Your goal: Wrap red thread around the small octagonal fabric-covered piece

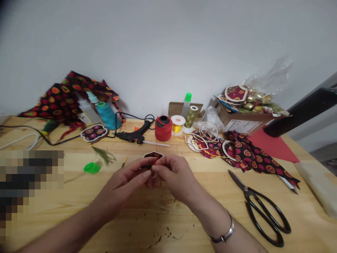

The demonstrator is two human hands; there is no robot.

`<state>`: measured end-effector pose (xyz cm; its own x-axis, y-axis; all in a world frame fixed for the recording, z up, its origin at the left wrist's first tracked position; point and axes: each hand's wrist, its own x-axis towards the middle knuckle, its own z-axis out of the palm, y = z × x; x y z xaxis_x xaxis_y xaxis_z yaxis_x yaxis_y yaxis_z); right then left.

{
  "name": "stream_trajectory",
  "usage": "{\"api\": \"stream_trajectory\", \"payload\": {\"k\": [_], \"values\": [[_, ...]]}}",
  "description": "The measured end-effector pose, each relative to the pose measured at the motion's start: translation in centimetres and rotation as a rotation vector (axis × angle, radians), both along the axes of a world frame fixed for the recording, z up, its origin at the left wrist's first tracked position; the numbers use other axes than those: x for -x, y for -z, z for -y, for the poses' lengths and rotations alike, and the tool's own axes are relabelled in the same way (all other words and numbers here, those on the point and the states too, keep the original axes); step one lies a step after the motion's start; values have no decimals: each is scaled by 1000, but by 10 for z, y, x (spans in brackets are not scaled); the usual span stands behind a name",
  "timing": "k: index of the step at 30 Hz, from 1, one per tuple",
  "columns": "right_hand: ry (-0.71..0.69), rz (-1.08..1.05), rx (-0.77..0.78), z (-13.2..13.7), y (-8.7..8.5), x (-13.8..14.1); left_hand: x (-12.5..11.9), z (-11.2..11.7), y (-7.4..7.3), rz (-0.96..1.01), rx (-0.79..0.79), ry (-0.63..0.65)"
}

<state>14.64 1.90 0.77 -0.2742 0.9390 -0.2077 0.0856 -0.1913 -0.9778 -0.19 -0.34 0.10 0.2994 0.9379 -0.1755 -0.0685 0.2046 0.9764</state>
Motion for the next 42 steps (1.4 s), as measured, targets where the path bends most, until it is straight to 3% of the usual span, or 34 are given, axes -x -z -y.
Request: {"api": "stream_trajectory", "payload": {"k": [9, 12, 26, 42], "values": [[38, 140, -68, -1, 0, 3, 1, -6, -1, -293, -133, -56], [47, 134, -74, -1, 1, 3, 2, -6, -3, -328, -113, -74], [57, -32, 26, -1, 6, 4, 4, -9, 12, 120, 292, -46], [83, -200, 111, 0, 5, 8, 3, -12, 12, 173, 295, -66]]}}
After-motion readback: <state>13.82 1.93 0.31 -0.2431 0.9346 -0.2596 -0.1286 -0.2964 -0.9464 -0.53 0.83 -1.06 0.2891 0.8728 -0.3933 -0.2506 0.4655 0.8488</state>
